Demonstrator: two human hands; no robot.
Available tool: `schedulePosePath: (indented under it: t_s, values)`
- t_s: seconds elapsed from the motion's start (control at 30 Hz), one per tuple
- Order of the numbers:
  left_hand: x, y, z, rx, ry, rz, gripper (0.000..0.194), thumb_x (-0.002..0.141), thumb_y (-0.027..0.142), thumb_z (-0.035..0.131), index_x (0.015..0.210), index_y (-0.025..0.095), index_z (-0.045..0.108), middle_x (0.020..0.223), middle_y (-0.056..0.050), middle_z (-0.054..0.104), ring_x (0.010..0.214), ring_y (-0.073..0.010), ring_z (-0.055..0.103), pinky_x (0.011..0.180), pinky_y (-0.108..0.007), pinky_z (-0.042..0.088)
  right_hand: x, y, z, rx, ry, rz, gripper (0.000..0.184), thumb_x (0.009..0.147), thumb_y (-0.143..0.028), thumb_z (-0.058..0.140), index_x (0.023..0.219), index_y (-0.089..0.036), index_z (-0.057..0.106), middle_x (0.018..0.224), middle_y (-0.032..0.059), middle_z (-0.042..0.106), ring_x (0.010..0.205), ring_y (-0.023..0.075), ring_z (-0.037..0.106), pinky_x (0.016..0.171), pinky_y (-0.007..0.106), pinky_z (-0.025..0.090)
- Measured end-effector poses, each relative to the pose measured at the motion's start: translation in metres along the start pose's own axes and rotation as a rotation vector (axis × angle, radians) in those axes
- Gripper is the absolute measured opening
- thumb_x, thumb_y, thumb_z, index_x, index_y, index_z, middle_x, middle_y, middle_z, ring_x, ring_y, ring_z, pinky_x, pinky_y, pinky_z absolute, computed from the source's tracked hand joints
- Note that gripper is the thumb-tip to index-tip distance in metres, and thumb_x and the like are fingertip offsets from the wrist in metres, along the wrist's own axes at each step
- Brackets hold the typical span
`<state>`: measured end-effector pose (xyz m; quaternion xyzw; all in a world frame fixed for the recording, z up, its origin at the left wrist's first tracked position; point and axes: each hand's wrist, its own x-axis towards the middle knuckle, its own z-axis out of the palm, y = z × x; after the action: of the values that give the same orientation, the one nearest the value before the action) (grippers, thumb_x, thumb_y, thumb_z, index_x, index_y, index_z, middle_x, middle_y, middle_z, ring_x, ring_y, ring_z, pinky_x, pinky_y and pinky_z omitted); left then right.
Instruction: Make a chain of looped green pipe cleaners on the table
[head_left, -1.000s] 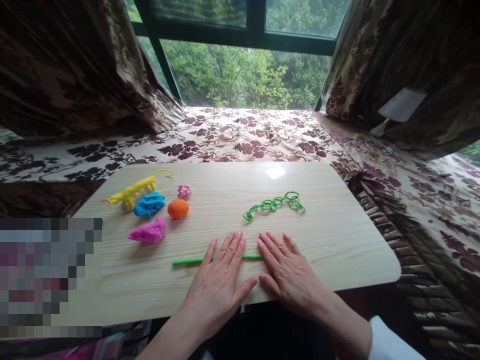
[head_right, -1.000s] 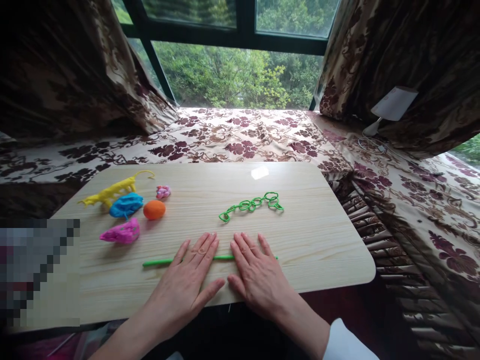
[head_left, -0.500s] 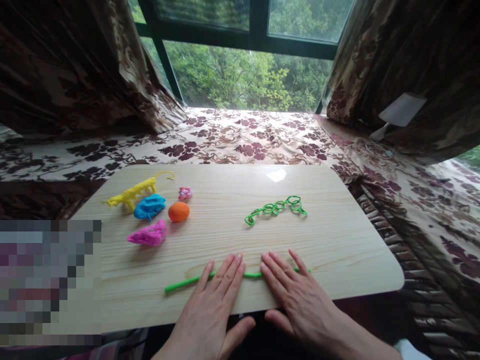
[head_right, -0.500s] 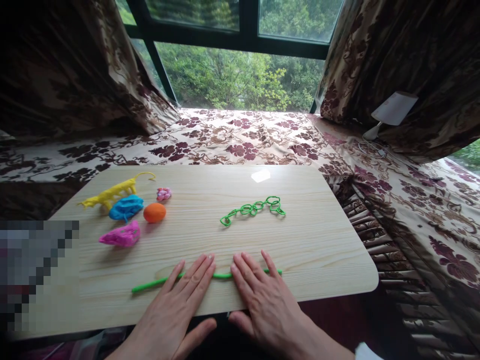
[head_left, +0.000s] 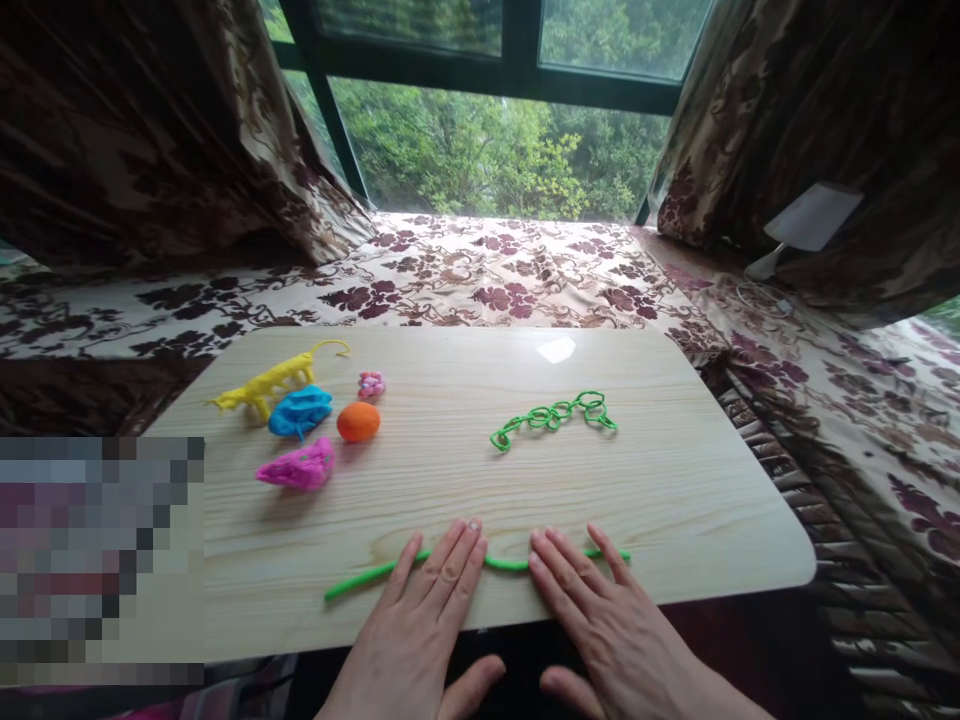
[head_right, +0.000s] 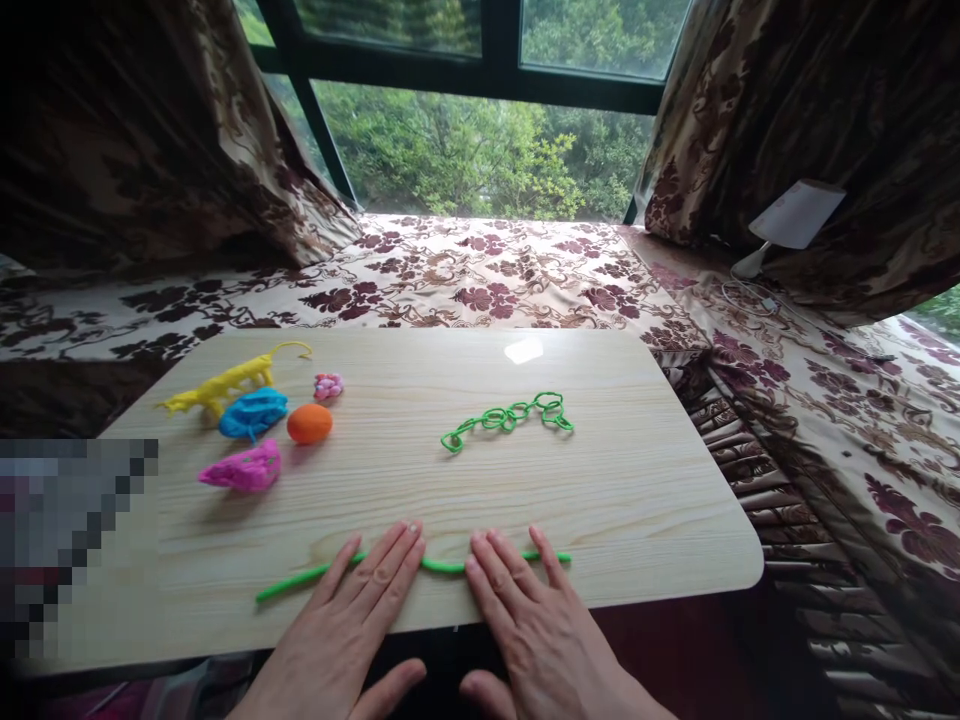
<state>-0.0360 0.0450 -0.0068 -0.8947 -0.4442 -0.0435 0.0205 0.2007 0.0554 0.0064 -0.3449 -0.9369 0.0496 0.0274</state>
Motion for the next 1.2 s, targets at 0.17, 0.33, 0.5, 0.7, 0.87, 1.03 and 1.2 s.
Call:
schedulePosePath:
  t_s: [0.17,0.33,0.5,0.7,0.87,1.03,1.2]
  values:
    - [0.018,-0.010,-0.003,-0.018,0.020,-0.079,0.070,0.082,0.058,0.032,0.138,0.018,0.019,0.144,-0.008,0.026,0.132,-0.0232,0.021,0.108,-0.044,0.009,0.014,0.027,-0.006,-0.017,0.033,0.199,0.060,0.089,-0.046,0.033,0.138,-0.014,0.021,0.144,0.0096,0.021,0.133,0.0223,0.014,0.106,0.047,0.010]
    - [0.026,-0.002,-0.015,-0.033,0.018,-0.073,0.073,0.082,0.057,0.033,0.139,0.016,0.016,0.145,-0.009,0.021,0.133,-0.0236,0.018,0.108,-0.043,0.010,-0.009,0.055,-0.015,-0.094,0.049,0.401,0.051,0.092,-0.031,0.027,0.139,-0.014,0.018,0.144,0.0081,0.022,0.132,0.0201,0.016,0.104,0.047,0.018]
    - [0.045,0.026,-0.012,-0.091,0.013,-0.011,0.070,0.083,0.057,0.029,0.139,0.016,0.016,0.145,-0.008,0.020,0.133,-0.0227,0.017,0.108,-0.042,0.011,-0.020,0.035,-0.007,-0.090,0.056,0.297,0.055,0.090,-0.032,0.033,0.139,-0.013,0.018,0.144,0.0094,0.019,0.132,0.0228,0.015,0.105,0.048,0.015]
    - [0.046,0.034,0.002,-0.089,-0.003,0.071,0.070,0.083,0.057,0.031,0.139,0.018,0.015,0.145,-0.005,0.021,0.133,-0.0205,0.019,0.108,-0.038,0.012,-0.022,0.020,0.004,-0.056,0.050,0.200,0.062,0.087,-0.041,0.039,0.139,-0.014,0.019,0.144,0.0085,0.020,0.132,0.0228,0.017,0.107,0.045,0.013]
    - [0.066,0.028,0.006,-0.079,0.003,-0.083,0.070,0.084,0.058,0.027,0.138,0.015,0.018,0.146,-0.008,0.018,0.134,-0.0229,0.014,0.108,-0.045,0.009,-0.005,0.035,0.005,-0.062,0.073,0.323,0.058,0.089,-0.041,0.034,0.138,-0.012,0.022,0.144,0.0108,0.020,0.132,0.0238,0.015,0.106,0.048,0.013]
    - [0.053,0.033,0.003,-0.102,-0.008,0.006,0.073,0.081,0.060,0.030,0.139,0.017,0.017,0.146,-0.007,0.019,0.133,-0.0227,0.016,0.108,-0.041,0.011,-0.018,0.022,0.009,-0.065,0.018,0.267,0.065,0.087,-0.043,0.037,0.139,-0.010,0.017,0.145,0.0132,0.014,0.133,0.0257,0.012,0.106,0.044,0.016]
    - [0.059,0.033,0.006,-0.107,0.006,-0.036,0.072,0.082,0.060,0.030,0.139,0.017,0.018,0.145,-0.008,0.020,0.133,-0.0234,0.015,0.108,-0.044,0.010,-0.013,0.024,0.012,-0.070,0.045,0.324,0.062,0.088,-0.044,0.034,0.139,-0.010,0.020,0.144,0.0132,0.017,0.133,0.0259,0.012,0.106,0.047,0.014]
